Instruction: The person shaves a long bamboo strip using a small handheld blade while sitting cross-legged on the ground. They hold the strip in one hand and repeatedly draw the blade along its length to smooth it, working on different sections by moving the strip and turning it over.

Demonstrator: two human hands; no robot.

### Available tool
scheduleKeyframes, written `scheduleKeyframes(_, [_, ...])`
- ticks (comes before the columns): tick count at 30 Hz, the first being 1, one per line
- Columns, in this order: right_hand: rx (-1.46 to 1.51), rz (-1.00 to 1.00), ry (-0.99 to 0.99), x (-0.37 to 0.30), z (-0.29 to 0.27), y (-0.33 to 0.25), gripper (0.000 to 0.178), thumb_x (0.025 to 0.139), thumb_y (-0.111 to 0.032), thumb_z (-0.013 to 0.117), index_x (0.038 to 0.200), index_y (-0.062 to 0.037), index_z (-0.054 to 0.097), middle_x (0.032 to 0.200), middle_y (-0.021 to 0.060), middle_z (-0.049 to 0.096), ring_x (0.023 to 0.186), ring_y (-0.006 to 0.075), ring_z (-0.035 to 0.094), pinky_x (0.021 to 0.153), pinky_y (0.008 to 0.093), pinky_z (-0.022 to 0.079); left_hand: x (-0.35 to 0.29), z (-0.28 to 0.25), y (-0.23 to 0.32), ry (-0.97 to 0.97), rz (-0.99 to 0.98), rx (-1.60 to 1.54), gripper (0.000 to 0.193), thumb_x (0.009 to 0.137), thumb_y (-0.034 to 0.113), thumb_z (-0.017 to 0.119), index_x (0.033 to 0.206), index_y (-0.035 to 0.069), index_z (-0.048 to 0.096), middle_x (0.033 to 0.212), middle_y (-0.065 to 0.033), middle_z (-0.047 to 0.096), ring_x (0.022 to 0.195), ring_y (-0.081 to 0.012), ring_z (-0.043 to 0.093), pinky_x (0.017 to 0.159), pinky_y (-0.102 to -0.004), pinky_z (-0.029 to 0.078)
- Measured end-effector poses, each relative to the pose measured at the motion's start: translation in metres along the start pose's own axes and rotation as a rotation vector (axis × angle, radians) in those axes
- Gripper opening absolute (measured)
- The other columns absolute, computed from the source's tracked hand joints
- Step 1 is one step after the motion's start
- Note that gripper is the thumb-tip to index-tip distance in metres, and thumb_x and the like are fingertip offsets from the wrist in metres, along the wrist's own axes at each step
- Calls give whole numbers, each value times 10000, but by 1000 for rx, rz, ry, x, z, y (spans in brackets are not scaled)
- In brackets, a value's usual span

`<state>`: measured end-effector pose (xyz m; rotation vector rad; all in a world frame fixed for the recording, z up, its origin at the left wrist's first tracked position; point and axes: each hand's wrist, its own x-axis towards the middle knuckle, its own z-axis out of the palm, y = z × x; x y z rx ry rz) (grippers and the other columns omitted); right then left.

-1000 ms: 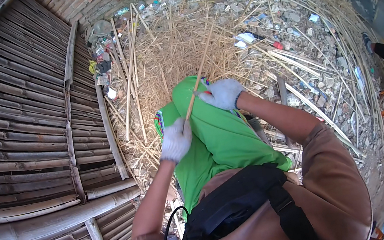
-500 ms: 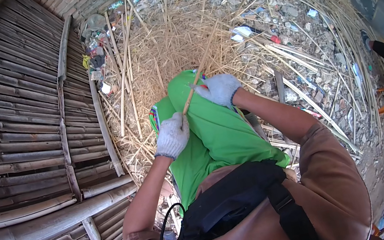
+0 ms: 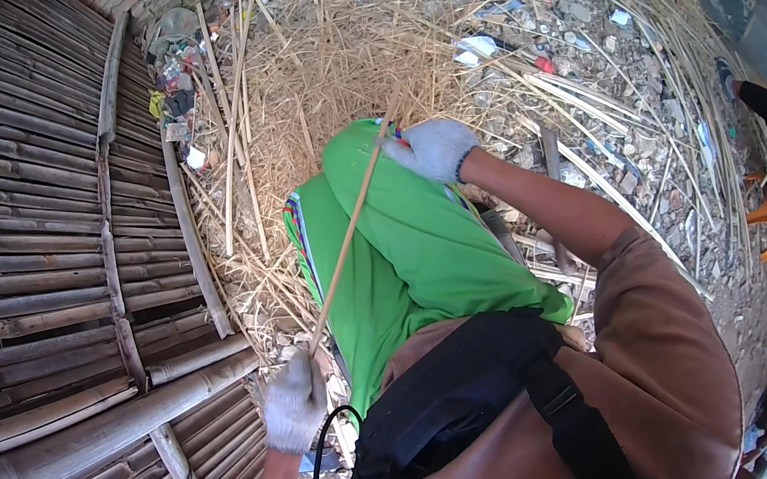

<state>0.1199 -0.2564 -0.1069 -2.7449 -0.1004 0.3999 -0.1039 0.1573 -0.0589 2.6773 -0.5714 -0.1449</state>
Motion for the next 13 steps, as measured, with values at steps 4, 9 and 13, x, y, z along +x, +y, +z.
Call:
scheduleKeyframes(4, [39, 107, 8, 18, -21, 25, 892, 1099, -750, 315, 1024, -37, 845, 1034, 269, 816, 976, 449, 801, 922, 566, 623, -60, -8, -10, -67, -96, 181, 103, 1069, 113, 657, 1006, 51, 604, 775, -239, 653, 677, -465, 690, 607, -561, 547])
scheduleKeyframes(9, [52, 241, 198, 49, -27, 75, 926, 1083, -787, 299, 1039, -39, 843, 1061, 279, 808, 1032, 458, 787, 957, 560, 607, -86, 6, -29, -51, -83, 78, 174, 1092, 182, 645, 1200, 48, 669, 884, -242, 708, 763, -495, 717, 670, -583, 561])
scheduleKeyframes(13, [107, -1, 157, 23, -24, 14, 969, 1045, -863, 307, 1158, -58, 834, 1154, 314, 788, 1128, 474, 769, 1037, 555, 582, -27, 3, 11, -63, -250, -148, 243, 1103, 218, 679, 1269, 41, 660, 992, -339, 714, 949, -521, 750, 777, -579, 587])
